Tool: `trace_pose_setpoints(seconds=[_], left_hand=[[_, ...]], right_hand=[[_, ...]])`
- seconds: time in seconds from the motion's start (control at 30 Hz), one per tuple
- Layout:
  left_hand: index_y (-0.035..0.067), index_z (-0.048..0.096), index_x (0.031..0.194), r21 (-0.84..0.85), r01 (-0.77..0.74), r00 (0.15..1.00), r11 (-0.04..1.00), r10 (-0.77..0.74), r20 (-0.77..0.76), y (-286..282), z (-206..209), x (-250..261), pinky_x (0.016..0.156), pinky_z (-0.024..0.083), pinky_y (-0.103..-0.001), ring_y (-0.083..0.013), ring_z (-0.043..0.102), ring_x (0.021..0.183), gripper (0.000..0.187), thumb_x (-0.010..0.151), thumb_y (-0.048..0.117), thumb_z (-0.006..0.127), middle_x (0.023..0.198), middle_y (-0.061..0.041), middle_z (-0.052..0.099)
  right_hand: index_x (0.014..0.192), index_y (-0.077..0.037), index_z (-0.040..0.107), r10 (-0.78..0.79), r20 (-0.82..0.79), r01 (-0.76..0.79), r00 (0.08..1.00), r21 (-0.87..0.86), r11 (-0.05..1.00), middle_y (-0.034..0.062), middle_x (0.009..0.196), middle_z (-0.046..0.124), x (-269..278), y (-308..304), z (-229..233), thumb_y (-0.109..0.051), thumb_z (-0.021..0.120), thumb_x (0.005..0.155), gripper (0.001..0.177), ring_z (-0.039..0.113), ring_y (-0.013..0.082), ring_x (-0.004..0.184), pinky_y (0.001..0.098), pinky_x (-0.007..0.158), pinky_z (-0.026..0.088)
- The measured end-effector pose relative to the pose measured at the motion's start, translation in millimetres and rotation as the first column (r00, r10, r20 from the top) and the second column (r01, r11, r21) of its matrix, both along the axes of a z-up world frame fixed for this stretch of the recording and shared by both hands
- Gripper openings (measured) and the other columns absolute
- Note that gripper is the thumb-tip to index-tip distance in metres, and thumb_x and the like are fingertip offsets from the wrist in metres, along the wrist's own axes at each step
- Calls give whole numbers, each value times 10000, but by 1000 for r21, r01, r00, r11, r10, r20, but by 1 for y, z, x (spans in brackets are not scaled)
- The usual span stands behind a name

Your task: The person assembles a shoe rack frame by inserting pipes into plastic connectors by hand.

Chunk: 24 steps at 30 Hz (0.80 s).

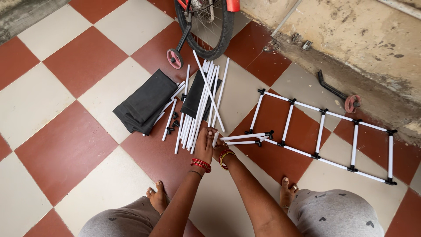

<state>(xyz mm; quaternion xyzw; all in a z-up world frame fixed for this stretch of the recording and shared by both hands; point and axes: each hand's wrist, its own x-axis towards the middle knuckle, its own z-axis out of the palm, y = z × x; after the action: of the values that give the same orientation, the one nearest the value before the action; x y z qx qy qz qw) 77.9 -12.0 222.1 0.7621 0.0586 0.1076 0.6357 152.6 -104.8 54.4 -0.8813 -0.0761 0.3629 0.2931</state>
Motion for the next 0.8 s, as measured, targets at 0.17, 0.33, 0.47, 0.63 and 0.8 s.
trace_pose_setpoints(seconds=[0.17, 0.33, 0.47, 0.63, 0.8], left_hand=[[29, 548, 1096, 235, 92, 994, 968, -73, -85, 10, 12, 5, 819, 576, -401, -306, 721, 960, 141, 1004, 3, 445, 1088, -164, 707], [47, 540, 1087, 176, 104, 934, 979, -35, -357, 10, 14, 10, 706, 624, -453, -320, 776, 929, 184, 984, -70, 442, 1044, -147, 730], [47, 607, 1056, 456, 100, 993, 884, -64, -95, 28, -25, 22, 793, 591, -440, -332, 738, 984, 299, 889, -171, 488, 1026, -190, 737], [41, 631, 986, 575, 46, 998, 817, -66, 13, 54, -49, 32, 825, 595, -426, -331, 735, 978, 285, 864, -185, 508, 1030, -177, 744], [38, 668, 973, 700, 53, 996, 712, 13, -89, 70, -37, 25, 843, 581, -431, -340, 721, 990, 303, 823, -194, 545, 1060, -173, 739]], right_hand=[[1538, -222, 426, 112, 102, -105, 989, -70, 992, 116, 1750, 36, 6, -13, -15, -370, 350, 1031, 534, 421, 327, 1444, 421, 1206, 361], [1347, -194, 635, -115, 299, 73, 947, 147, 986, 87, 1598, 354, -14, -48, 26, -341, 517, 970, 421, 483, 293, 1391, 415, 1152, 402], [1184, -93, 657, -305, 367, 248, 879, 197, 949, 110, 1320, 621, -16, -78, 60, -306, 556, 956, 329, 630, 309, 1161, 437, 1040, 484], [1141, -96, 665, -378, 176, 336, 909, 231, 913, 112, 949, 718, -5, -118, 84, -423, 497, 1034, 383, 692, 259, 872, 412, 819, 557], [952, -20, 722, -537, 57, 503, 842, 276, 819, 122, 735, 671, 11, -147, 87, -458, 574, 1046, 472, 610, 179, 597, 321, 570, 526]])
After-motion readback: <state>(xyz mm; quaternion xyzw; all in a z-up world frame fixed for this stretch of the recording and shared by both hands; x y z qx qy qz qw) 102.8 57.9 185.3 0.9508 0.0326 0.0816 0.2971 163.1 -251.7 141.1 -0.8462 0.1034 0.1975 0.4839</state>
